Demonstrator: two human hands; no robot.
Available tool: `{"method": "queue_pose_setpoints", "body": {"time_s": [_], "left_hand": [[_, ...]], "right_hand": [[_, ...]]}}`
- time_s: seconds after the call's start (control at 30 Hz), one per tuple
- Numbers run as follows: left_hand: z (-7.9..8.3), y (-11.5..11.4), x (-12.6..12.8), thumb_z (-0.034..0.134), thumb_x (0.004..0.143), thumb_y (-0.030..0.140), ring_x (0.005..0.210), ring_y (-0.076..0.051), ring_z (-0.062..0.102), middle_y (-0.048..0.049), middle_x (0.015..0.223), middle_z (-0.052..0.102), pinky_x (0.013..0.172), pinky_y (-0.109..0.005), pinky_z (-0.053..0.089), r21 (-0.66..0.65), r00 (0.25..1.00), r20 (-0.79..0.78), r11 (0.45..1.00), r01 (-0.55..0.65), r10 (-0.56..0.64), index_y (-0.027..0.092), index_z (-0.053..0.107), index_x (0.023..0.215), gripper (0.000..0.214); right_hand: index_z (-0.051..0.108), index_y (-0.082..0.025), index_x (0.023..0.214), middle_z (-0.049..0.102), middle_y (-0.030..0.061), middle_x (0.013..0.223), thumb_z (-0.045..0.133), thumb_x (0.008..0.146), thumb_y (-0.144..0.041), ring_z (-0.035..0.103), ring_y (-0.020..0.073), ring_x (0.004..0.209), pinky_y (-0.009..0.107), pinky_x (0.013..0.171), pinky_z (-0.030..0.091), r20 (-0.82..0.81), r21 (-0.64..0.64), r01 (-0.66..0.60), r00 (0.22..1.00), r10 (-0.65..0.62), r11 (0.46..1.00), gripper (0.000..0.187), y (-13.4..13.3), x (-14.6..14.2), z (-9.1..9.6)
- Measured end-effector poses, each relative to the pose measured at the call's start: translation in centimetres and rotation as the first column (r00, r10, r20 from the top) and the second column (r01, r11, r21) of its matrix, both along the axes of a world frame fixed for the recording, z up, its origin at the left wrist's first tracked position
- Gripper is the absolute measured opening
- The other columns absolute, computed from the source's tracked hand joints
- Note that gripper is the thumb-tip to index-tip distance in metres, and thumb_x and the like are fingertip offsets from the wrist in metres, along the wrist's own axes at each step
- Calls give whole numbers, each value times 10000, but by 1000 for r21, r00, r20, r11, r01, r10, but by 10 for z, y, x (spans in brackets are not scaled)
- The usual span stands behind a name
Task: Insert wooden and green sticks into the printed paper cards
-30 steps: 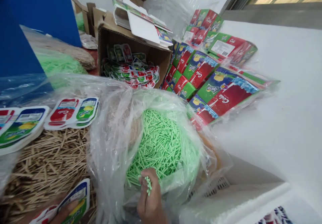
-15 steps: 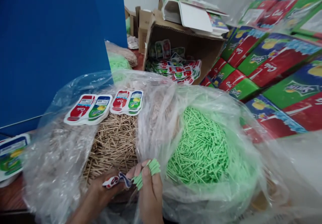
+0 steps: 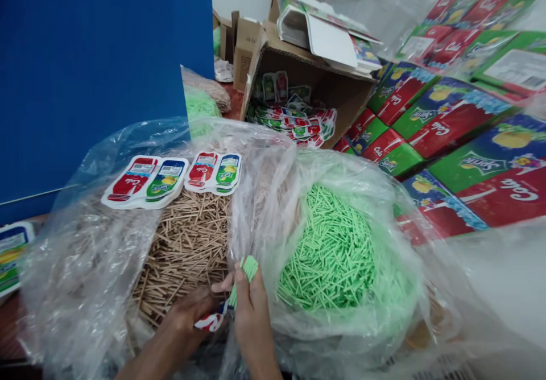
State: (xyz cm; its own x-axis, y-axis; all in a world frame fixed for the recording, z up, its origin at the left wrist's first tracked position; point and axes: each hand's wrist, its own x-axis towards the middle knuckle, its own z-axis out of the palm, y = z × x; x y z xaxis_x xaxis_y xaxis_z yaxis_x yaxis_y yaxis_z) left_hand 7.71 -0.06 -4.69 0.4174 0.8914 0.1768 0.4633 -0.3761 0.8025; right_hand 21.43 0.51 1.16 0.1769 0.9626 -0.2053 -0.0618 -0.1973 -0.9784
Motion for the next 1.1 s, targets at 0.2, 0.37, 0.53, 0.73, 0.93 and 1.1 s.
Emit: {"method": "queue_pose_setpoints", "body": {"time_s": [0.2,0.37,0.53,0.73,0.93,1.1], "left_hand": [[-2,0,-3,532,790,142,748,-216,662,-77,803,718,684,-281,498,-5,999,30,1000,14,-14,197,702,820,181],[17,7,-6,561,732,160,762,-203,651,-31,791,718,728,-263,484,-216,997,63,976,-40,55,228,700,774,160],[40,16,-17,660,683,263,601,-168,573,6,638,665,569,-238,457,-488,986,64,867,-104,154,178,680,675,88],[56,21,-29,740,634,311,634,-161,564,30,647,666,596,-226,423,-578,973,177,816,-16,145,196,748,750,164],[57,20,-41,751,636,352,638,-172,578,11,657,680,590,-229,435,-537,970,160,841,-71,184,177,748,700,186],[58,18,-52,798,631,323,700,-187,607,1,719,718,669,-244,442,-475,975,168,879,-51,148,223,774,759,164]], "right_hand": [[572,-193,801,656,9,679,538,849,-572,670,183,603,296,627,539,-86,-46,-11,996,7,999,383,2,-6,-3],[629,-209,876,689,76,929,393,954,-494,649,211,977,358,934,471,111,169,-9,994,-10,986,379,-19,-16,-23],[667,-244,1085,632,88,1218,425,948,-474,523,236,1206,429,1072,356,175,143,-142,978,116,980,361,-28,-6,-28],[399,-350,1398,518,45,1400,428,963,-420,515,226,1249,433,1036,415,60,337,-110,994,96,935,441,-28,2,-9],[503,-315,1338,550,43,1372,445,957,-213,518,210,1252,389,1041,433,524,350,-494,808,272,796,399,-23,16,5],[655,-224,1069,705,77,1090,501,918,-169,623,192,1100,302,960,500,637,399,-603,724,265,691,223,-9,11,18]]}}
